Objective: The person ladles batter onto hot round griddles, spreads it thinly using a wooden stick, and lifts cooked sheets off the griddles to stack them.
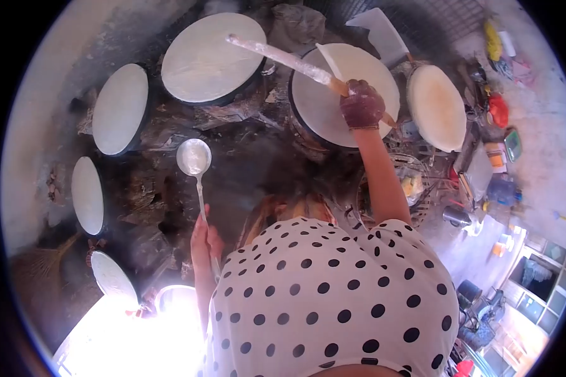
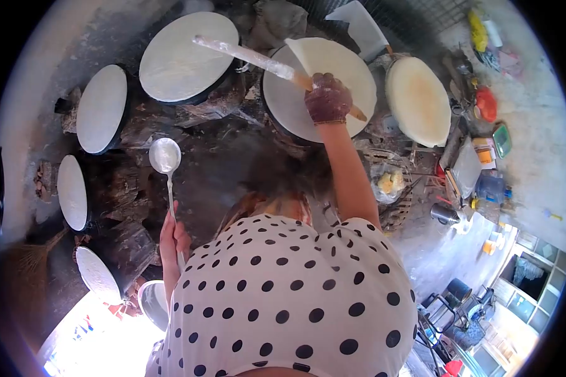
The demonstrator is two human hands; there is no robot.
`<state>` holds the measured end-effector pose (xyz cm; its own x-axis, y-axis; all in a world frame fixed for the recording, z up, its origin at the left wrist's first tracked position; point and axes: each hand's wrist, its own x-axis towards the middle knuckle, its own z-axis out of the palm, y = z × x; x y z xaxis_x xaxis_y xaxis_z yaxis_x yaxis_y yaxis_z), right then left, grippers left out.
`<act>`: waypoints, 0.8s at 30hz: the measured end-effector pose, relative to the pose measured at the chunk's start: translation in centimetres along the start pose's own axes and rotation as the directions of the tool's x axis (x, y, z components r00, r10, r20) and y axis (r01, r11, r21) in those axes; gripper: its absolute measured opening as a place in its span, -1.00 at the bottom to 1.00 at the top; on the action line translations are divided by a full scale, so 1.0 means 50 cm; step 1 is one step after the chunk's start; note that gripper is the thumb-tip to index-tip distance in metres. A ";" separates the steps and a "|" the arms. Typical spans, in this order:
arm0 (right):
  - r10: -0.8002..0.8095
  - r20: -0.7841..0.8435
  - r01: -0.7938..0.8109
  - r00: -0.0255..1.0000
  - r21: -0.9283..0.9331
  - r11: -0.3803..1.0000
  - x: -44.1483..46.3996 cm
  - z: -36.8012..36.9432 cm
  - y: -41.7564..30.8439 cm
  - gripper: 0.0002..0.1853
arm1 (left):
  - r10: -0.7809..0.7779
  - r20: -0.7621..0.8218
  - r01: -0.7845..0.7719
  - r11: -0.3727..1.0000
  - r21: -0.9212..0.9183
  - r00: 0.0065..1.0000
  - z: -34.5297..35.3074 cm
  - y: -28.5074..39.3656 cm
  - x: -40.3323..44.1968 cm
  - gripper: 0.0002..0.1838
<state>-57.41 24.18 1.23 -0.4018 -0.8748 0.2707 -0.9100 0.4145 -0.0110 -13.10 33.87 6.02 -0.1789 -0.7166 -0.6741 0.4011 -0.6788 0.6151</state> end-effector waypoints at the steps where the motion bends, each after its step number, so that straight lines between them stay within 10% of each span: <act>1: 0.022 -0.024 -0.022 0.999 0.015 1.000 0.009 -0.016 0.020 -0.81 | -0.002 -0.004 0.002 1.000 -0.005 1.000 0.012 -0.007 0.000 -0.60; 6: 0.178 -0.239 -0.170 0.954 0.055 0.984 0.058 -0.058 0.162 -0.66 | -0.007 0.041 0.006 0.999 0.047 0.999 0.062 -0.046 0.014 -0.59; 7: 0.448 -0.016 -0.446 0.894 0.071 0.892 0.092 -0.080 0.205 -0.54 | -0.005 0.064 0.002 0.999 0.046 0.998 0.073 -0.055 0.016 -0.59; 9: 0.365 -0.169 -0.365 0.915 0.036 0.930 0.143 -0.106 0.368 -0.43 | -0.008 0.099 0.001 0.998 0.063 0.995 0.097 -0.065 0.012 -0.59; 13: 0.672 -0.223 -0.422 0.706 0.630 0.652 0.115 -0.208 0.674 -0.45 | -0.029 0.166 0.023 0.999 0.035 0.986 0.161 -0.095 0.016 -0.60; 17: 0.614 -0.508 -0.628 0.604 0.171 0.759 -0.054 -0.058 0.949 -0.49 | -0.036 0.190 0.032 0.999 0.023 0.981 0.214 -0.132 0.018 -0.62; 19: 0.871 -0.302 -0.709 0.388 0.505 0.492 -0.132 0.002 0.927 -0.46 | -0.048 0.181 0.042 0.998 0.035 0.982 0.244 -0.146 0.014 -0.63; 24: 0.982 0.052 -0.943 0.179 0.295 0.156 -0.194 0.228 0.992 -0.46 | -0.079 0.144 0.076 0.997 0.023 0.986 0.294 -0.174 -0.010 -0.60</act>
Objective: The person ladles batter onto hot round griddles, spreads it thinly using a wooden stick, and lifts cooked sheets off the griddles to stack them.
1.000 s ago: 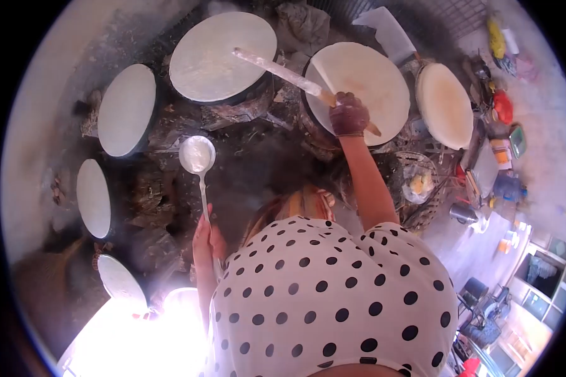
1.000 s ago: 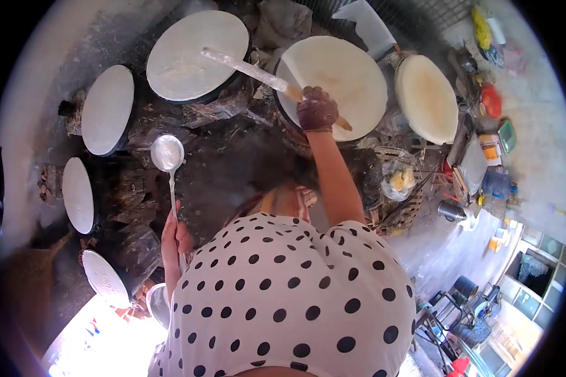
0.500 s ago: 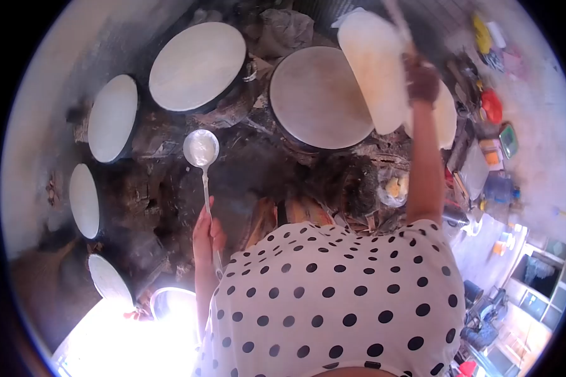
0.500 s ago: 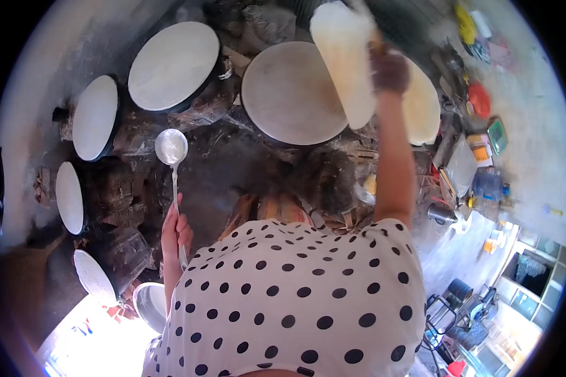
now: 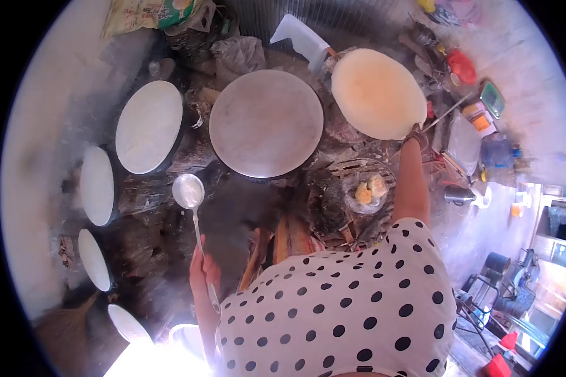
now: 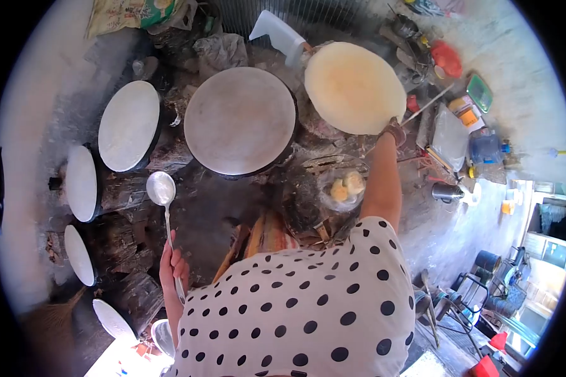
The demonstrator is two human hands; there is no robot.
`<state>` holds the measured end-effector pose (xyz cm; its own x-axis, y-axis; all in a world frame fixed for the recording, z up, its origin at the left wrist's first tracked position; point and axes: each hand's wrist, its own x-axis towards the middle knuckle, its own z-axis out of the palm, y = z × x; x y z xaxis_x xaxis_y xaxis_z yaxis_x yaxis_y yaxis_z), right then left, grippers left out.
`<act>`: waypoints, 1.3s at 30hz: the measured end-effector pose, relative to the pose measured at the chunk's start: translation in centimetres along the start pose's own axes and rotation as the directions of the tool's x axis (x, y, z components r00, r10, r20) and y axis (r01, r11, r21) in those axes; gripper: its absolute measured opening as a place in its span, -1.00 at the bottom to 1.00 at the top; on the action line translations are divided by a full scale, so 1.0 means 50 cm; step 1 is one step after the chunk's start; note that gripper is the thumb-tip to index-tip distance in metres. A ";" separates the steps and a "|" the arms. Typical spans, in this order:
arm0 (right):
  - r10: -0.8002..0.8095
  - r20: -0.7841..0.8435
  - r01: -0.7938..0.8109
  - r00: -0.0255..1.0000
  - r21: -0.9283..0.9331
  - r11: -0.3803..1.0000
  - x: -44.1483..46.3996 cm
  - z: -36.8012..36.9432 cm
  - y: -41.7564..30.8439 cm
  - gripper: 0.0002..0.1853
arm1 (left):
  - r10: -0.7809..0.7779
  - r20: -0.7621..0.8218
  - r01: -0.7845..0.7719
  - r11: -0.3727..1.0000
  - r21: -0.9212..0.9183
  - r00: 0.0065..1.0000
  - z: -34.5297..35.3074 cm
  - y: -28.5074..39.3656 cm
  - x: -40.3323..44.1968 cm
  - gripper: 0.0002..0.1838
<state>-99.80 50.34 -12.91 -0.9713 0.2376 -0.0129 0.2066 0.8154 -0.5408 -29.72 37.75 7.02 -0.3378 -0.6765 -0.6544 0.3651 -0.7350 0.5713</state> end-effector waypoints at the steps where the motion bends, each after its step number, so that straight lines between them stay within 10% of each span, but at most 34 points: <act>1: 0.040 0.022 -0.040 0.999 0.037 0.998 0.003 0.018 0.013 -0.46 | 0.009 -0.010 -0.009 1.000 0.013 1.000 0.001 -0.002 -0.007 -0.60; 9: 0.320 0.127 -0.343 0.939 0.413 0.844 0.013 -0.012 0.033 -0.45 | 0.000 -0.054 -0.005 0.996 -0.092 0.999 -0.073 -0.033 -0.091 -0.57; 12: -0.163 -0.049 0.166 0.985 0.060 0.984 -0.128 -0.038 0.038 -0.47 | 0.046 0.061 -0.024 0.946 -0.322 0.997 -0.153 -0.073 -0.108 -0.56; 13: -0.391 0.076 0.158 0.917 0.832 0.532 -0.173 0.057 0.104 -0.42 | 0.093 0.110 -0.031 0.883 -0.468 0.990 -0.185 -0.089 -0.131 -0.56; 14: -0.591 0.196 -0.369 0.782 0.910 -0.187 -0.222 0.144 0.169 -0.33 | 0.152 0.101 -0.060 0.793 -0.606 0.983 -0.195 -0.106 -0.158 -0.55; 15: -0.739 0.204 0.279 0.642 0.835 0.473 -0.413 0.071 0.120 -0.46 | 0.207 0.097 -0.073 0.684 -0.726 0.974 -0.216 -0.127 -0.195 -0.57; 16: -0.856 0.204 0.857 0.476 0.109 0.503 -0.627 -0.030 0.044 -0.57 | 0.213 0.099 -0.033 0.541 -0.840 0.972 -0.241 -0.131 -0.201 -0.58; 17: -0.687 0.546 0.421 0.479 0.544 0.726 -0.759 -0.025 0.057 -0.65 | 0.252 0.082 -0.017 0.366 -0.930 0.964 -0.277 -0.162 -0.235 -0.60; 18: -0.627 0.771 -0.216 0.111 0.634 0.742 -0.877 0.000 0.101 -0.69 | 0.327 0.086 0.005 0.242 -0.970 0.941 -0.356 -0.215 -0.248 -0.63; 20: -0.553 0.795 0.296 -0.250 0.606 0.738 -1.141 -0.073 0.110 -0.75 | 0.337 -0.164 -0.179 0.013 -0.984 0.927 -0.446 -0.281 -0.328 -0.64; 22: -0.404 0.635 0.444 -0.659 0.761 0.473 -1.341 -0.163 0.135 -0.81 | 0.469 -0.284 -0.263 -0.111 -0.958 0.836 -0.542 -0.380 -0.399 -0.65; 24: -0.197 0.423 0.378 -0.885 0.897 0.229 -1.505 -0.246 0.143 -0.79 | 0.350 -0.573 -0.667 0.279 -0.691 0.741 -0.569 -0.442 -0.527 -0.68; 26: 0.081 0.494 0.499 -0.866 0.864 0.068 -1.660 -0.322 0.174 -0.75 | 0.199 -0.865 -0.659 0.730 -0.183 0.461 -0.616 -0.509 -0.603 -0.66; 28: 0.210 0.454 0.389 -0.866 0.875 -0.290 -1.797 -0.385 0.235 -0.69 | 0.185 -0.919 -0.631 0.772 -0.082 0.347 -0.721 -0.578 -0.625 -0.67; 30: 0.312 0.257 0.075 -0.915 0.867 -0.493 -1.893 -0.333 0.306 -0.62 | 0.097 -0.945 -0.623 0.772 -0.127 0.313 -0.796 -0.566 -0.609 -0.77; 33: 0.346 0.344 0.147 -0.873 0.862 -0.486 -2.011 -0.285 0.403 -0.61 | -0.042 -0.935 -0.521 0.821 -0.233 0.352 -1.015 -0.658 -0.539 -0.81; 35: 0.410 0.627 0.081 -0.662 0.604 -0.793 -2.073 -0.400 0.435 -0.58 | -0.083 -0.925 -0.445 0.858 -0.255 0.370 -1.081 -0.683 -0.541 -0.78; 38: 0.594 0.472 0.101 -0.652 0.830 -0.549 -2.067 -0.409 0.457 -0.61 | -0.075 -0.887 -0.359 0.896 -0.260 0.455 -1.121 -0.693 -0.548 -0.72; 39: 0.524 0.444 0.186 -0.727 0.862 -0.472 -2.054 -0.363 0.464 -0.59 | 0.016 -0.941 -0.151 0.988 -0.037 0.337 -1.128 -0.706 -0.534 -0.67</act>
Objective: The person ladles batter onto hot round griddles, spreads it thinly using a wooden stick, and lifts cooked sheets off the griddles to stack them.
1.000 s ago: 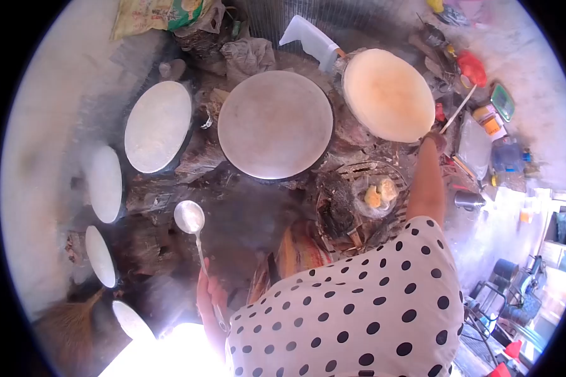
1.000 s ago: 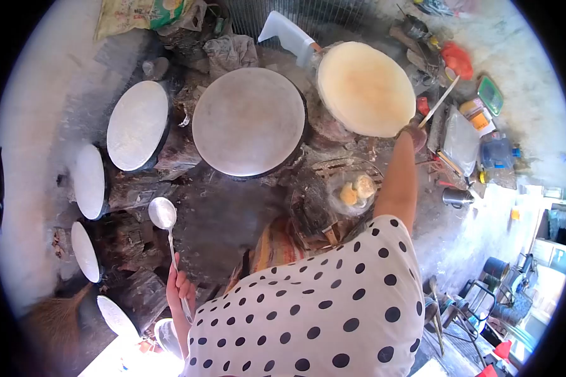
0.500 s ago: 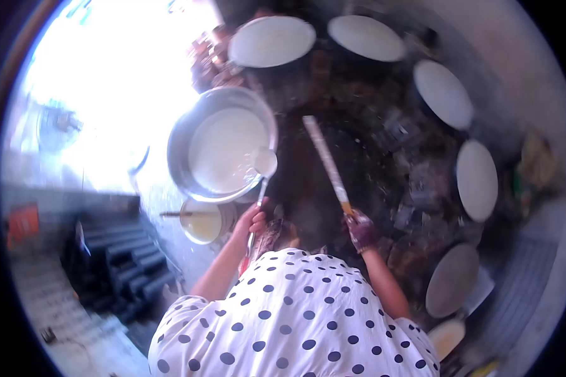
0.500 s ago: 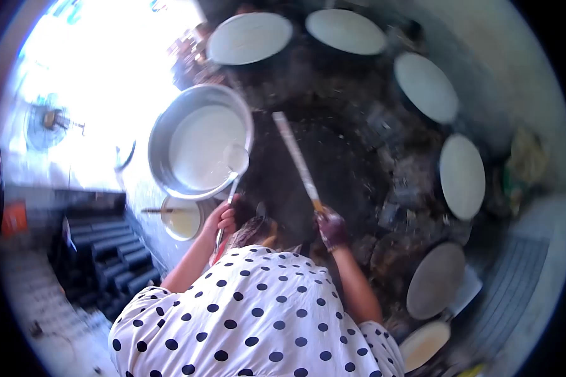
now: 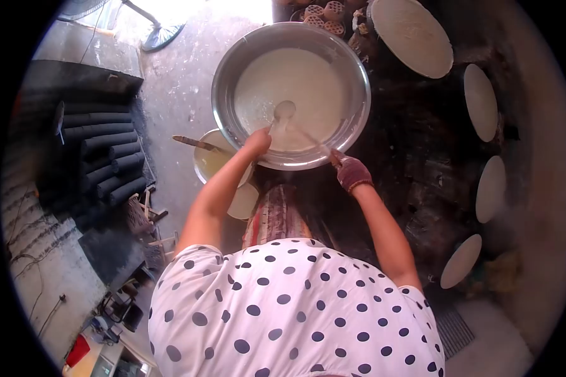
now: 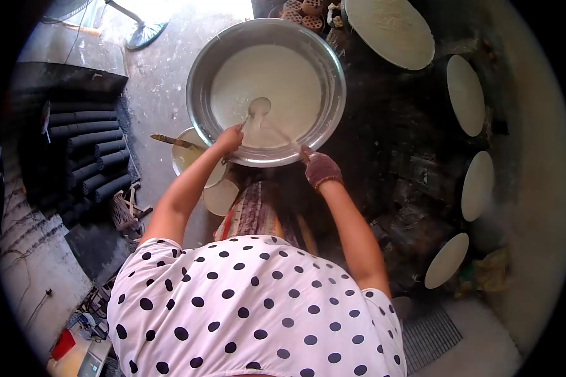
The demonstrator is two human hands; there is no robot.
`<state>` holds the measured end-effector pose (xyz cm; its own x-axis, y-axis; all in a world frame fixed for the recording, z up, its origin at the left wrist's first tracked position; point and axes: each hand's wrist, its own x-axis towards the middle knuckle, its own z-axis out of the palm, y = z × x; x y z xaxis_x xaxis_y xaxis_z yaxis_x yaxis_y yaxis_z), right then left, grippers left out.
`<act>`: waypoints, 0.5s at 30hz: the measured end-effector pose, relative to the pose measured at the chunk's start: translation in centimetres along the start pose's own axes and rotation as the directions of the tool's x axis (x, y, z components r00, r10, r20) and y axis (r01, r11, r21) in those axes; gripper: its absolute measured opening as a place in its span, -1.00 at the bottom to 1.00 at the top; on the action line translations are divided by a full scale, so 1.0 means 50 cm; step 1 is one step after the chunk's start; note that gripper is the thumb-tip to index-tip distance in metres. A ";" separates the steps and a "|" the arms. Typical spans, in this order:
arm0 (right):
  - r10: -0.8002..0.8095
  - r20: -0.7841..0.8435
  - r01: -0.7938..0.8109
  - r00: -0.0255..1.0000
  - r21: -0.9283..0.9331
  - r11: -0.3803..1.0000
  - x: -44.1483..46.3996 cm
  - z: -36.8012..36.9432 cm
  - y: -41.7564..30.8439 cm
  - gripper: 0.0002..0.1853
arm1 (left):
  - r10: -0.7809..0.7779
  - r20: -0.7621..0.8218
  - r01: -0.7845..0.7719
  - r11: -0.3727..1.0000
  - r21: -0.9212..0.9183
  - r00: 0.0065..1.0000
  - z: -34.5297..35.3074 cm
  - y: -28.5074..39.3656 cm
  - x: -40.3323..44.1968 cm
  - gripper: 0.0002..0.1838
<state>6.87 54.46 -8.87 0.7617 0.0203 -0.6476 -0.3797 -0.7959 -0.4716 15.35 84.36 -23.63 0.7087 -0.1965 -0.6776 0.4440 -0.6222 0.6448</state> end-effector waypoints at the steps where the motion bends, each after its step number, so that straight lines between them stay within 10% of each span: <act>1: 0.008 0.009 -0.008 1.000 -0.006 1.000 0.010 0.023 0.027 -0.59 | 0.141 -0.075 -0.113 0.947 0.299 0.987 0.010 -0.010 0.008 -0.62; 5: -0.068 0.043 0.069 0.997 -0.003 0.998 0.002 0.063 0.044 -0.55 | 0.245 -0.100 -0.176 0.877 0.447 0.964 0.053 -0.047 0.029 -0.53; 7: 0.183 -0.065 -0.154 0.981 0.315 0.937 -0.018 0.105 0.062 -0.56 | 0.078 0.121 -0.076 0.997 -0.021 0.990 0.097 -0.062 0.037 -0.69; 9: 0.265 0.096 -0.278 0.960 0.472 0.837 -0.031 0.180 0.086 -0.51 | -0.132 0.292 0.298 0.702 -0.647 0.947 0.124 0.007 -0.005 -0.88; 11: 0.266 0.211 -0.332 0.941 0.727 0.601 -0.083 0.205 0.055 -0.46 | -0.258 0.452 0.516 0.308 -0.799 0.854 0.135 0.081 -0.053 -0.97; 15: 0.141 0.102 -0.154 0.985 0.888 0.434 -0.206 0.080 -0.065 -0.51 | -0.075 0.306 0.314 0.292 -0.903 0.949 0.025 0.285 -0.240 -0.88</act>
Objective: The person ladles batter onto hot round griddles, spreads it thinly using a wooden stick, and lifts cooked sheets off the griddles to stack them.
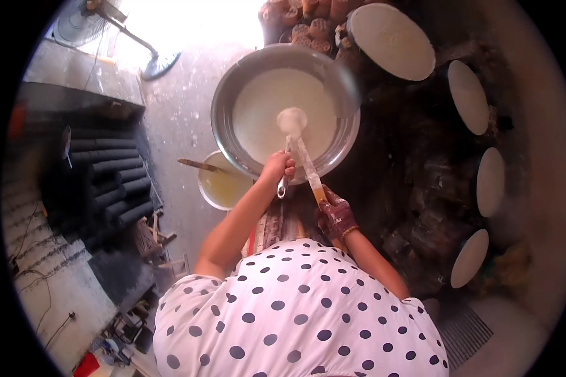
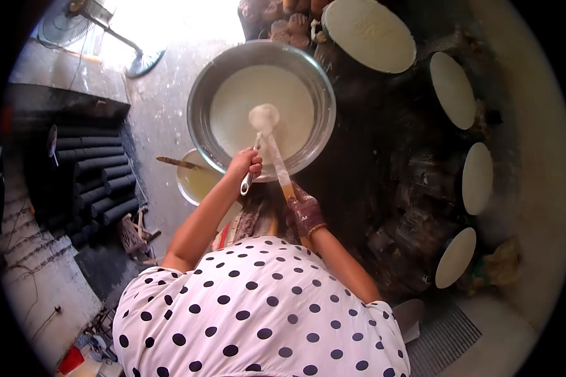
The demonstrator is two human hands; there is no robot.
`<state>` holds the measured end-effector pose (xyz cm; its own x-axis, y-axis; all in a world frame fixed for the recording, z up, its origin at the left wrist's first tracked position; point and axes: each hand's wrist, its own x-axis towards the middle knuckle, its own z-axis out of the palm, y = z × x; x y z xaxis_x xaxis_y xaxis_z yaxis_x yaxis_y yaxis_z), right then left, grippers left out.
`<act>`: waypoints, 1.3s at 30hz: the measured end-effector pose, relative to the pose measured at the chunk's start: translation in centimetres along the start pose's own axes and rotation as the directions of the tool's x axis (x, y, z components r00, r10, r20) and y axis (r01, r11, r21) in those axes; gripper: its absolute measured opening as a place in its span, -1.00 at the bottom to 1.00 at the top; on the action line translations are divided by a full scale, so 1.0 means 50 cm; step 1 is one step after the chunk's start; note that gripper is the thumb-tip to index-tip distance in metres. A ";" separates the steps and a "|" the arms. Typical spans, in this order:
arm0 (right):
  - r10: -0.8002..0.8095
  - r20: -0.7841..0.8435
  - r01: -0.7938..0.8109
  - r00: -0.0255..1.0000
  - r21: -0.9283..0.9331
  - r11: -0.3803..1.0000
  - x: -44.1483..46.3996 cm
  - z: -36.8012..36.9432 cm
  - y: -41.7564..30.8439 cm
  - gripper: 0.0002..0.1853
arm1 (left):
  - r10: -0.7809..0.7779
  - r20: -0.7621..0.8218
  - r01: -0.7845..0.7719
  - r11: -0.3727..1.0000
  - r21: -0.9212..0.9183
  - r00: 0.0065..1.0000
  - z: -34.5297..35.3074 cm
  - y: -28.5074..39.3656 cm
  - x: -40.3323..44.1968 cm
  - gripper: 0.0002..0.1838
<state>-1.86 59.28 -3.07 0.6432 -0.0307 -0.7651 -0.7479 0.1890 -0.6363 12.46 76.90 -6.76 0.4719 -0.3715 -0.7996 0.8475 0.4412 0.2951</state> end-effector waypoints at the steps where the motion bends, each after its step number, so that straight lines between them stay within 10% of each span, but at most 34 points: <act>1: -0.022 0.023 0.020 1.000 0.098 0.995 -0.038 0.014 -0.048 -0.51 | 0.117 0.063 -0.119 0.992 0.030 0.991 0.041 0.032 -0.056 -0.84; 10: -0.441 -0.103 0.449 0.891 0.075 0.890 -0.202 -0.047 -0.246 -0.67 | 0.536 0.383 -0.658 0.586 0.472 0.752 0.190 0.232 -0.400 -0.59; 12: -0.881 -0.141 0.683 0.451 -0.582 0.442 -0.173 -0.068 -0.214 -0.67 | 0.376 0.399 -0.540 0.693 0.478 0.836 0.163 0.272 -0.359 -0.62; 14: -0.985 -0.005 0.329 0.171 -0.942 0.061 -0.138 -0.077 -0.172 -0.69 | 0.164 0.412 -0.376 0.775 0.508 0.896 0.179 0.255 -0.281 -0.64; 16: -0.947 -0.073 0.271 0.313 -0.949 0.163 -0.090 -0.111 -0.070 -0.65 | -0.115 0.327 0.099 0.993 0.063 0.938 0.204 0.203 -0.225 -0.67; 20: -0.877 -0.328 0.190 0.351 -0.892 0.410 -0.208 -0.185 0.122 -0.46 | 0.155 0.501 -0.491 0.572 0.657 0.851 0.240 -0.017 -0.217 -0.59; 22: -0.883 -0.441 0.261 0.160 -0.844 0.469 -0.244 -0.226 0.215 -0.45 | -0.138 0.528 -0.307 0.682 0.664 0.838 0.274 -0.114 -0.184 -0.60; 23: -0.769 -0.580 0.006 0.267 -0.797 0.604 -0.291 -0.222 0.235 -0.47 | -0.300 0.488 -0.080 0.783 0.617 0.820 0.313 -0.150 -0.157 -0.67; 25: -0.698 -0.695 -0.096 0.173 -0.717 0.690 -0.315 -0.233 0.316 -0.46 | -0.558 0.357 0.285 0.758 0.586 0.750 0.408 -0.236 -0.109 -0.85; 30: -0.453 -0.870 -0.033 -0.193 -0.455 0.890 -0.462 -0.239 0.503 -0.46 | -0.546 0.486 -0.459 0.197 0.866 0.683 0.490 -0.500 -0.229 -0.61; 33: -0.292 -0.926 -0.170 -0.240 -0.256 0.952 -0.489 -0.263 0.580 -0.47 | -0.866 0.227 0.136 0.316 0.939 0.446 0.558 -0.726 -0.137 -0.59; 36: -0.281 -0.864 -0.300 -0.418 -0.160 0.940 -0.481 -0.219 0.789 -0.47 | -0.963 -0.143 0.680 0.054 0.732 0.230 0.687 -0.951 -0.141 -0.69; 37: -0.244 -0.856 -0.310 -0.455 -0.104 0.945 -0.531 -0.183 0.811 -0.47 | -0.964 -0.182 0.668 -0.007 0.744 0.192 0.697 -0.990 -0.178 -0.69; 39: -0.047 -0.882 0.010 -0.468 -0.059 0.998 -0.596 -0.142 0.861 -0.48 | -0.963 0.041 -0.254 -0.029 0.967 0.265 0.696 -1.083 -0.214 -0.62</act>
<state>-54.38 61.34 -8.37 -0.4105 -0.8607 0.3013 -0.7496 0.1304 -0.6489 -30.03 28.56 3.99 -0.6816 -0.5567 -0.4749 0.0903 -0.7080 0.7004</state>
